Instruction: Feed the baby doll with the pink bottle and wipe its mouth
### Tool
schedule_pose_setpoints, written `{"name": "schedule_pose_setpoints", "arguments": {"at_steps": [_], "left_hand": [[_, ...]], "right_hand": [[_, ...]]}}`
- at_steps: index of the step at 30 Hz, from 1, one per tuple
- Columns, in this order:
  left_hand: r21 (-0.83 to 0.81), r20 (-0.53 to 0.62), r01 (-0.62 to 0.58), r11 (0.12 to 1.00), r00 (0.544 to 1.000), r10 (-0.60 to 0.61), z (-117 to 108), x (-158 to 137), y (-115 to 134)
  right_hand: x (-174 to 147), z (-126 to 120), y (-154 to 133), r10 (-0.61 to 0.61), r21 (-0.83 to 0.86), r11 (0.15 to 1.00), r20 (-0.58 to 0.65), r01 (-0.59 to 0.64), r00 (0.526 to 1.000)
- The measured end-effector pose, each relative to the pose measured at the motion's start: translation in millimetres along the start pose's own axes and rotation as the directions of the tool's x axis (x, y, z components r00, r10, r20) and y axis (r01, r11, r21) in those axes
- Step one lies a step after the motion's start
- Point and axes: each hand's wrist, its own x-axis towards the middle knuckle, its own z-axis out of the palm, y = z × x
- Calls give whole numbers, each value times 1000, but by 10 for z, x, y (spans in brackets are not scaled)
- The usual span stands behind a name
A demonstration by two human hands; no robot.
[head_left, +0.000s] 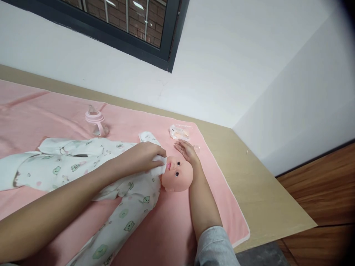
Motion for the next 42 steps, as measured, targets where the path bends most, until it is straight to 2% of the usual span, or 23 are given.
{"name": "schedule_pose_setpoints", "arguments": {"at_steps": [4, 21, 27, 31, 34, 38, 42], "left_hand": [[28, -56, -31, 999, 998, 32, 14, 15, -11], [43, -97, -72, 996, 992, 76, 74, 79, -1], [-9, -124, -94, 996, 988, 92, 93, 85, -16], [-32, -137, -54, 998, 989, 49, 84, 77, -6], [-84, -124, -26, 996, 992, 15, 53, 58, 39], [-164, -63, -48, 985, 997, 38, 16, 18, 122], [-119, -28, -23, 993, 999, 19, 19, -6, 163]], "right_hand": [[5, 2, 9, -1, -10, 1000, 3, 1, 1000], [0, 20, 6, -4, -13, 1000, -8, 3, 1000], [2, 17, 8, -5, -8, 1000, -5, 5, 1000], [9, 9, 9, -4, -12, 1000, -4, 4, 1000], [20, 0, 12, -6, -11, 1000, -3, 6, 1000], [33, -7, 21, -8, -15, 1000, -2, 8, 1000], [31, -5, 23, -8, -17, 1000, -4, 8, 1000]]}}
